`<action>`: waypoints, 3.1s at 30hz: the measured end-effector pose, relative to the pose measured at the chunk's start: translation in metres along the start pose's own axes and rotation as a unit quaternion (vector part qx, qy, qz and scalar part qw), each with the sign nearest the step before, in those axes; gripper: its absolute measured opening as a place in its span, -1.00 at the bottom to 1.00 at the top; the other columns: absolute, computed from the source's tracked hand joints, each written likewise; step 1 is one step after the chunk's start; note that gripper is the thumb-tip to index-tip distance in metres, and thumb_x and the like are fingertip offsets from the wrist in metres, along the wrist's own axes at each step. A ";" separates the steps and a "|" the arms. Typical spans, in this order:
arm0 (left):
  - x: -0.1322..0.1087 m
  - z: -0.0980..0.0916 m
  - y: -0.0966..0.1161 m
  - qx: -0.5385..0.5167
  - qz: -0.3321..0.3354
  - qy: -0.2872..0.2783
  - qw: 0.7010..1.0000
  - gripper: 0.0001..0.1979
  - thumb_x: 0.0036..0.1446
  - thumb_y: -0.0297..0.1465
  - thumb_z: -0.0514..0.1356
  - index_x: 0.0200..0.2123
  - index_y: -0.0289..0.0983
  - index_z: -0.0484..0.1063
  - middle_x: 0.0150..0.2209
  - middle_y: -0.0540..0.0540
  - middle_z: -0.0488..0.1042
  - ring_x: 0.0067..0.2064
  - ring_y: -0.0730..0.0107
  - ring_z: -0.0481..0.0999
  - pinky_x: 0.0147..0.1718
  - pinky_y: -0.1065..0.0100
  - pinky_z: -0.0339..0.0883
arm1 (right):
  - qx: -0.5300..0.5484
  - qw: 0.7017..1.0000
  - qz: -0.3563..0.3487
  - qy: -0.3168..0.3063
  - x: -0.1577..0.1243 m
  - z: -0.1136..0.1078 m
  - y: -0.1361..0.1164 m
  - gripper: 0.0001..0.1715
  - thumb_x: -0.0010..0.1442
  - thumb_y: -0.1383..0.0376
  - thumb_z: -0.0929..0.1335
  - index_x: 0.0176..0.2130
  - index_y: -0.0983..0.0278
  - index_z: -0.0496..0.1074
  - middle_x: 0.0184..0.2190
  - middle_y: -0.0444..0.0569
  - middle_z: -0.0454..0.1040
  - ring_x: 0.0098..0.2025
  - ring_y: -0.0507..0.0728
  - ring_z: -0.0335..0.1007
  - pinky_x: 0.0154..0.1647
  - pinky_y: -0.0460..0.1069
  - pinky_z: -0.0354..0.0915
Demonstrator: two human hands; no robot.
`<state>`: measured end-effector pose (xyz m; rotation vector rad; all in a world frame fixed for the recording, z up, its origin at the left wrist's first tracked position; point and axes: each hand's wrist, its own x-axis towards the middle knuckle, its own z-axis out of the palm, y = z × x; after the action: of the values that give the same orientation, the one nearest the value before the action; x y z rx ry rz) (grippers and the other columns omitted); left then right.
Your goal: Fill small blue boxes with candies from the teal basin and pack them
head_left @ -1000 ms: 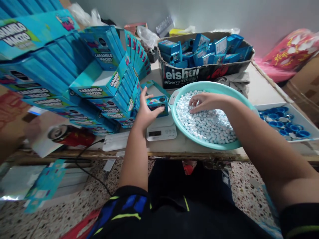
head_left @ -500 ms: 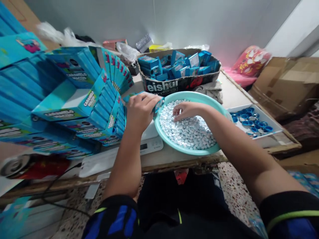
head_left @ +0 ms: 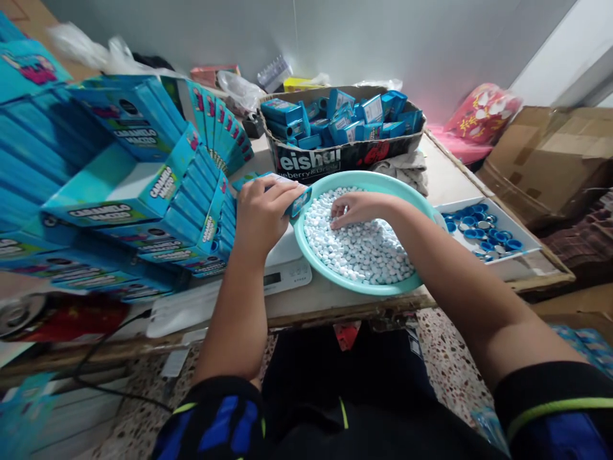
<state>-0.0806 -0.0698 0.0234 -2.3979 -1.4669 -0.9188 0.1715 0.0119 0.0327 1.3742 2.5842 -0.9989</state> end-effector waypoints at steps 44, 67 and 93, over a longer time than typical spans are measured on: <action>-0.012 -0.039 -0.013 -0.192 -0.202 0.156 0.948 -0.76 0.35 -0.11 0.15 -0.06 -0.08 0.47 0.00 -0.08 0.55 0.14 0.12 0.52 0.26 0.04 0.35 | -0.039 0.998 0.000 0.042 -0.006 0.001 -0.003 -0.75 0.19 0.09 0.49 -0.18 0.16 0.61 -0.15 -0.03 0.59 -0.19 0.18 0.46 -0.18 0.05 0.29; -0.016 -0.028 -0.025 -0.119 -0.325 -0.095 0.933 0.21 -0.20 -0.27 0.55 0.46 -0.14 0.02 0.02 -0.24 0.55 -0.02 -0.18 0.59 -0.05 -0.08 0.46 | -0.076 0.995 0.015 0.061 -0.002 -0.001 0.005 -0.74 0.22 0.28 0.45 -0.07 0.16 0.63 -0.05 -0.02 0.59 -0.12 0.22 0.49 -0.11 0.07 0.34; -0.002 -0.005 0.017 -0.072 -0.065 -0.026 0.995 -0.57 0.17 -0.48 0.17 0.07 -0.08 0.55 0.06 -0.15 0.59 0.26 -0.20 0.29 0.27 -0.20 0.05 | -0.073 0.996 0.016 0.056 0.001 0.002 0.007 -0.70 0.21 0.31 0.44 -0.04 0.13 0.63 -0.04 -0.04 0.60 -0.11 0.24 0.50 -0.14 0.06 0.32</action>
<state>-0.0691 -0.0821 0.0286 -2.4680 -1.6460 -1.0319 0.1762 0.0143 0.0271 1.4687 2.6426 -0.7334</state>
